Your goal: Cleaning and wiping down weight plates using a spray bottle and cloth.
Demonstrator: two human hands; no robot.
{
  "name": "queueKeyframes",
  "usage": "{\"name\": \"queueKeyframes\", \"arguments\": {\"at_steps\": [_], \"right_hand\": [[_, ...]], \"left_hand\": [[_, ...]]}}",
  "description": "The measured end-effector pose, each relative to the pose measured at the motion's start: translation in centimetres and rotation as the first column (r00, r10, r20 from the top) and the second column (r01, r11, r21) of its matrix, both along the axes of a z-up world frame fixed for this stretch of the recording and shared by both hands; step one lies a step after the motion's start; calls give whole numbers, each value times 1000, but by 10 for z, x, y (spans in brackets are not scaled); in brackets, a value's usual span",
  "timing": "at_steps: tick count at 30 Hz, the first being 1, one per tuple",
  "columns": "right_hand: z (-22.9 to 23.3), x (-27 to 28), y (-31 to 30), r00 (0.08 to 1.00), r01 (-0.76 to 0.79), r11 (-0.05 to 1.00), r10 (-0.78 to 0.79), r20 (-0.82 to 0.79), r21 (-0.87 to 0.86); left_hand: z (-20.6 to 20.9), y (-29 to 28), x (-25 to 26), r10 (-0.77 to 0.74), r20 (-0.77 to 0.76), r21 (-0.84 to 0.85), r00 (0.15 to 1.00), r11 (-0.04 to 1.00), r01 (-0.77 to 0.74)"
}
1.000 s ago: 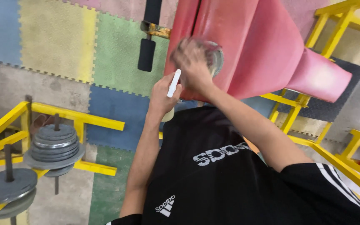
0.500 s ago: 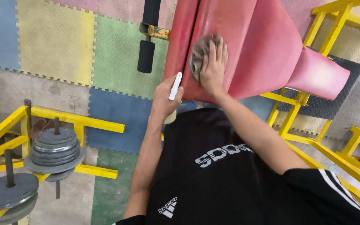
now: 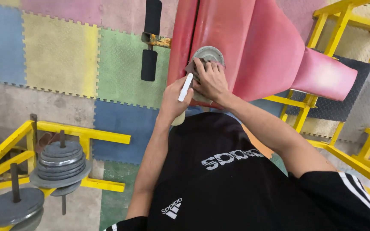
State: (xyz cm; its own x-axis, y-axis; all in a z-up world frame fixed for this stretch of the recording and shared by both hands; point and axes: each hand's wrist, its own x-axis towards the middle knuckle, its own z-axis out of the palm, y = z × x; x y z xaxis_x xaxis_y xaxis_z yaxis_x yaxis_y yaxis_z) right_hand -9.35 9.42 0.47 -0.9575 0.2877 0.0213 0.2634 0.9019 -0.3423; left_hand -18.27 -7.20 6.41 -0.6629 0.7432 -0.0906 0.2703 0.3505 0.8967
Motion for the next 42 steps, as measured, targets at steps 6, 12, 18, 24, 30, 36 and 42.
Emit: {"name": "queueKeyframes", "arguments": {"at_steps": [6, 12, 18, 24, 30, 36, 42], "right_hand": [[48, -4, 23, 958, 269, 816, -284, 50, -511], [-21, 40, 93, 945, 94, 102, -322, 56, -990], [-68, 32, 97, 976, 136, 335, -208, 67, -932], [38, 1, 92, 949, 301, 868, -231, 215, -395], [50, -9, 121, 940, 336, 880, -338, 53, -337], [-12, 5, 160, 827, 391, 705, -551, -109, -592], [5, -18, 81, 984, 96, 742, -169, -47, -664]], "left_hand": [[-13, -6, 4, 86, -102, 109, 991, 991, -75], [-4, -8, 6, 100, 27, 43, 995, 994, -101], [-11, -9, 9, 87, 1, 53, 996, 995, -87], [0, -7, 9, 97, -9, 17, 995, 995, -96], [12, 1, 8, 20, 97, -100, 995, 995, -11], [3, 6, 14, 49, 65, -335, 997, 942, -25], [3, 5, 16, 65, -48, -122, 997, 990, -71]]}}
